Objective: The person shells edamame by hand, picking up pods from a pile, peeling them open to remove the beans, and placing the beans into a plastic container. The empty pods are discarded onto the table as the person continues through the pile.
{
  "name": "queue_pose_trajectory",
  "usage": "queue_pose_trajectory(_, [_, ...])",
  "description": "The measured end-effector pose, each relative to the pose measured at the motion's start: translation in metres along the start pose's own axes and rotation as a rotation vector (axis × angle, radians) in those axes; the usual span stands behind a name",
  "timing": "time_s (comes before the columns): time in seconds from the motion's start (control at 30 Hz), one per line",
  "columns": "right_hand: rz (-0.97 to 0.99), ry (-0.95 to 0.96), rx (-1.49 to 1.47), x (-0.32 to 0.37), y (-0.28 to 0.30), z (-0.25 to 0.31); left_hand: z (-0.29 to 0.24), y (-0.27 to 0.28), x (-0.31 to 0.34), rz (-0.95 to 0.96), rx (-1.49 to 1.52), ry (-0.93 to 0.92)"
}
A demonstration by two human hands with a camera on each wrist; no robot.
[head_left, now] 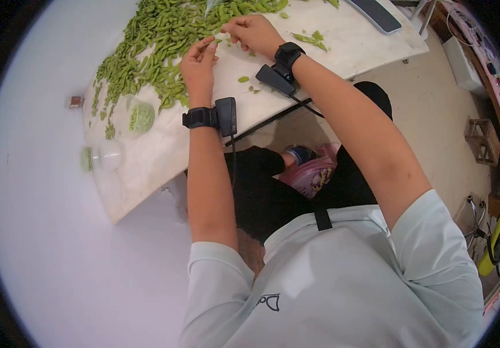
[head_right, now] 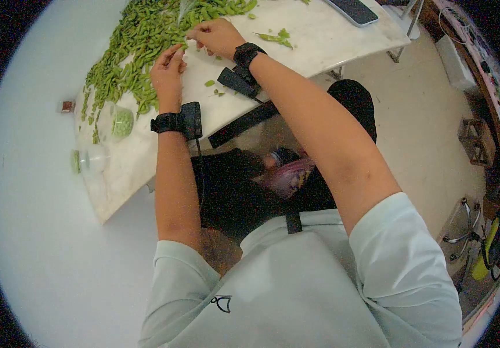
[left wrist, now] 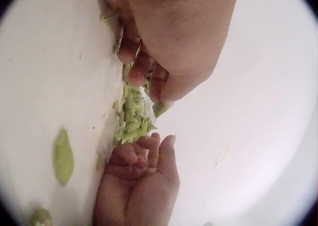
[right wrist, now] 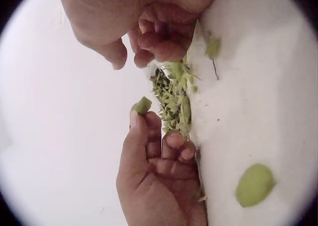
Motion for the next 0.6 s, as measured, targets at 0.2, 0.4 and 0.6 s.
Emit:
queue_pose_trajectory(0.2, [0.16,0.106,0.107,0.001,-0.013,0.0,-0.002,0.002,0.001,0.003,-0.004,-0.018])
queue_pose_trajectory(0.4, [0.184,0.078,0.168,0.003,-0.012,0.005,-0.001,0.001,0.0,0.04,0.038,-0.067])
queue_pose_trajectory(0.6, [0.153,0.049,0.108,0.004,-0.012,0.001,-0.001,0.003,0.002,0.046,-0.039,-0.06])
Point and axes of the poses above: each hand's wrist, its own x-axis away from the middle knuckle, its own y-axis out of the back of the hand, z = x × y, the point moved 4 cm from there along -x, towards the middle knuckle, and after that the axes turned 9 degrees about -x, right-handed, at the moved point
